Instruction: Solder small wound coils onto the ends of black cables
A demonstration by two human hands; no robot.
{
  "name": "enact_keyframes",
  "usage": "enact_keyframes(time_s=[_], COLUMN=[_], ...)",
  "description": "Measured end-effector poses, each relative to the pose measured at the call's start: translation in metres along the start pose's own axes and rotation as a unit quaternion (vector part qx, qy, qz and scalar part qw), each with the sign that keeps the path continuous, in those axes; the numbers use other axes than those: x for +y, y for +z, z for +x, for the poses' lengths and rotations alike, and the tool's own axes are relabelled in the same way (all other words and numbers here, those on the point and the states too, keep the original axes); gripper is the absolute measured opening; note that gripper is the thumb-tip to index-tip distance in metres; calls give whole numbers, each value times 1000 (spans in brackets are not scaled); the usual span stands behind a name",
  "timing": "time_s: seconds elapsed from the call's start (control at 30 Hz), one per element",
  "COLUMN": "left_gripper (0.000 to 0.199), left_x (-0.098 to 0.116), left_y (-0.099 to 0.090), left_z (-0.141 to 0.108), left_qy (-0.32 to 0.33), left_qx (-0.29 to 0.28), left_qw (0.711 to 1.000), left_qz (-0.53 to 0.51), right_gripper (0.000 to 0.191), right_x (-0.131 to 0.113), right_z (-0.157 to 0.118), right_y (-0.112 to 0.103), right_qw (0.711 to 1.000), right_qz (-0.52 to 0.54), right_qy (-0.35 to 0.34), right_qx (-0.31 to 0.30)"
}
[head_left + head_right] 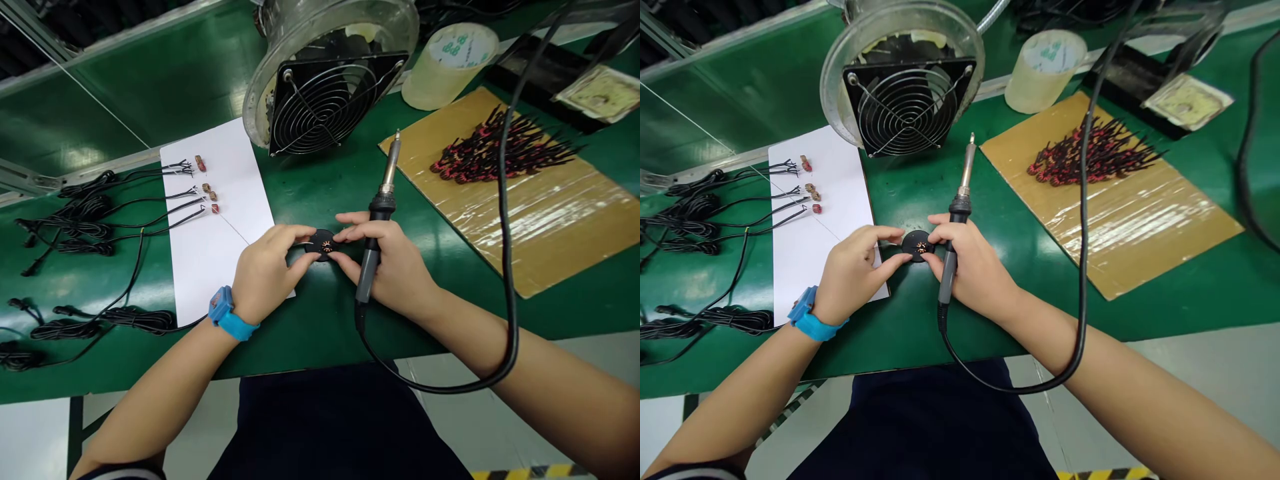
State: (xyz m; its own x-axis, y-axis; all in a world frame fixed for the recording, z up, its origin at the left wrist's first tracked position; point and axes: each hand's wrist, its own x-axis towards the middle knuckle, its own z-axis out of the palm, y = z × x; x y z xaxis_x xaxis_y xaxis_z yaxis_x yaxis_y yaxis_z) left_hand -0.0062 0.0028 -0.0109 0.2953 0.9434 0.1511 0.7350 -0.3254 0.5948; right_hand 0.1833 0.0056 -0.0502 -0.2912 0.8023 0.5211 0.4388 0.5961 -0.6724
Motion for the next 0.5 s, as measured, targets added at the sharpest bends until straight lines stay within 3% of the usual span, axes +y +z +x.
enact_keyframes(time_s=[0.13,0.3,0.5], left_gripper=[13,38,47], left_x=[5,13,12], left_y=[-9,-12,-7], left_z=[7,19,27], left_qy=[-71,-164,-175], left_qx=[-31,-130,-143], left_qw=[997,976,971], left_qz=[-4,-57,-80], right_gripper=[29,30,30], right_x=[-1,-3,-1], right_z=[-1,-2,-3], right_y=[-2,-5,-4], right_qw=[999,999,999], right_qz=[23,4,-2], right_qy=[18,-13,12], right_qx=[23,44,37])
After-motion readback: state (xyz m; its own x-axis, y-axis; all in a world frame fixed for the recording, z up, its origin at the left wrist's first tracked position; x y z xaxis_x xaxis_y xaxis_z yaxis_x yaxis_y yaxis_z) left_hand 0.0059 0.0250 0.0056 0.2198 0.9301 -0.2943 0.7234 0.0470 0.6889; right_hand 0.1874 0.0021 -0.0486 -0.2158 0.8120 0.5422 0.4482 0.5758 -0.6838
